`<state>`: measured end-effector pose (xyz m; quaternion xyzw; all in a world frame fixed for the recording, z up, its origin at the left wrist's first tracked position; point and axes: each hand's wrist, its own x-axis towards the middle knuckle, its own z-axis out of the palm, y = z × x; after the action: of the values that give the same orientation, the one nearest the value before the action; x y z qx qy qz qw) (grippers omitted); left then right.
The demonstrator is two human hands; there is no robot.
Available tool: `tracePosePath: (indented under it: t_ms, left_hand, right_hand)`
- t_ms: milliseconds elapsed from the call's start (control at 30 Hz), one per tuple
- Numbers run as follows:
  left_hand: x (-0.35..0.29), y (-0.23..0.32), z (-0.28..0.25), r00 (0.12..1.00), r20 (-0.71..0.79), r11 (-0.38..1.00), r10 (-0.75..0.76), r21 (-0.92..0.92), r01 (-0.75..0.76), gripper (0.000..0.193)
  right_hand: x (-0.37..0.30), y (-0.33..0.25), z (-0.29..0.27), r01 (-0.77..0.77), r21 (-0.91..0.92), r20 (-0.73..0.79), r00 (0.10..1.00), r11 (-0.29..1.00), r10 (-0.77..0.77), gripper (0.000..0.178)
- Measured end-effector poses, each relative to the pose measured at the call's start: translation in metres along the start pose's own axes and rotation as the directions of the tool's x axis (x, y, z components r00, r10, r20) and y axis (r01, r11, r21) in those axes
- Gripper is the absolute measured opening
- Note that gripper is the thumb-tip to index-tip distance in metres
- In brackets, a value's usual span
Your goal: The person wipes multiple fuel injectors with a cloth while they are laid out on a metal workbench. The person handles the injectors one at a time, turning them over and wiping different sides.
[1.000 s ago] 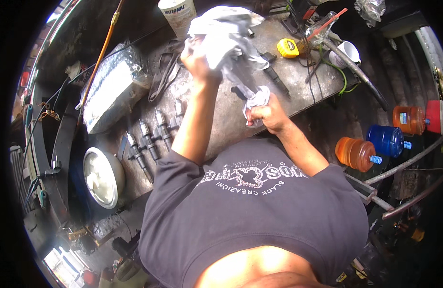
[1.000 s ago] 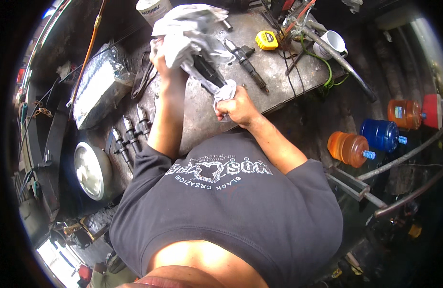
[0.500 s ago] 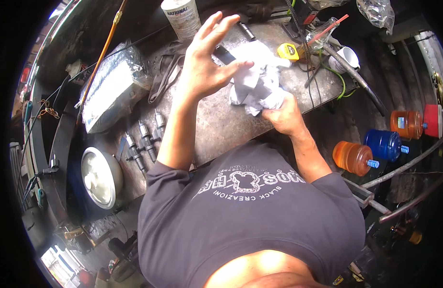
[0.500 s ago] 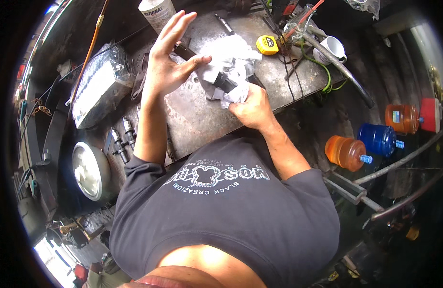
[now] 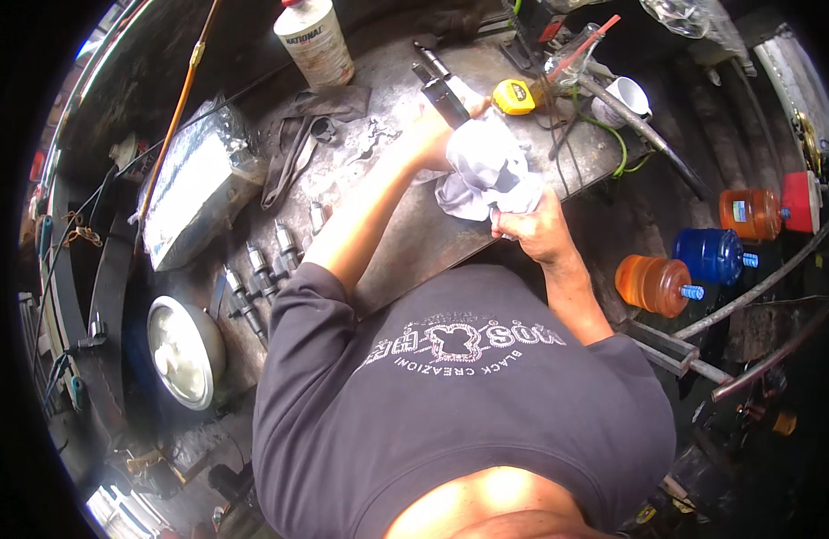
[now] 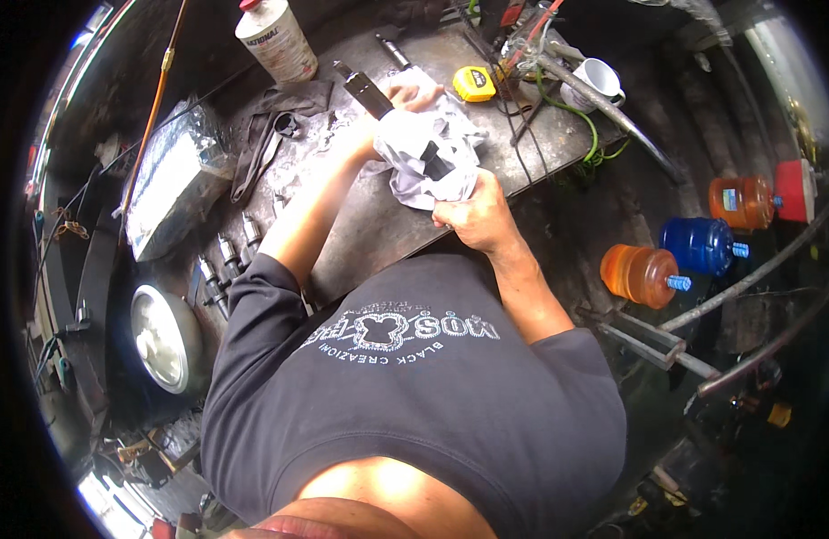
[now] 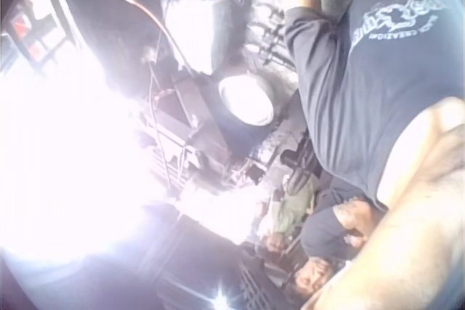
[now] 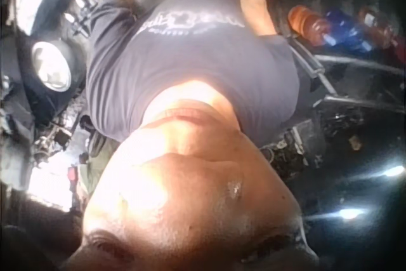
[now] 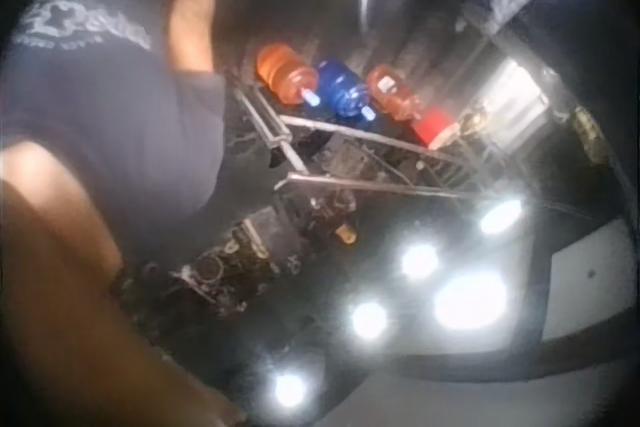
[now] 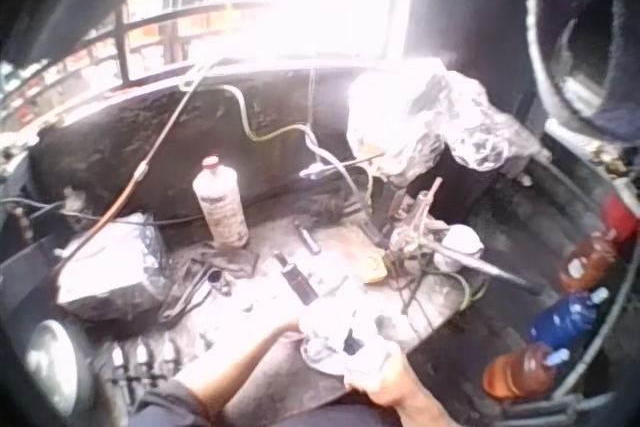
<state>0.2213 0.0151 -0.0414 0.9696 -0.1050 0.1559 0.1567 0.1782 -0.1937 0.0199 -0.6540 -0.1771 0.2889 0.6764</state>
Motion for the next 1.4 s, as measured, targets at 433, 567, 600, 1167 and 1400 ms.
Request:
tracePosePath:
  t_ms: [433, 567, 600, 1167, 1400]
  left_hand:
    - [-0.002, -0.004, -0.081, 0.858, -0.153, -0.213, -0.49, -0.934, -0.288, 0.036]
    - [-0.025, 0.031, -0.087, 0.952, -0.037, -0.751, -0.303, -0.606, -0.262, 0.049]
    - [-0.028, 0.039, -0.087, 0.977, -0.102, -0.918, -0.189, -0.334, -0.213, 0.05]
    - [-0.039, 0.06, -0.098, 0.703, -0.374, 0.351, -0.605, -0.918, -0.186, 0.024]
    - [-0.039, 0.032, -0.108, 0.767, -0.198, 0.053, -0.611, -0.976, -0.209, 0.025]
  right_hand:
    - [-0.012, -0.012, -0.007, -0.022, 0.375, 0.05, 0.999, 0.927, 0.004, 0.027]
    - [-0.01, -0.017, 0.003, -0.085, 0.367, 0.126, 0.991, 0.926, 0.041, 0.029]
    - [-0.01, -0.018, 0.005, -0.09, 0.364, 0.138, 0.99, 0.927, 0.042, 0.029]
    - [-0.004, 0.013, 0.034, 0.408, -0.766, 0.143, 0.862, 0.497, -0.487, 0.025]
    - [-0.009, -0.002, 0.035, -0.064, -0.168, 0.347, 0.93, 0.984, 0.119, 0.027]
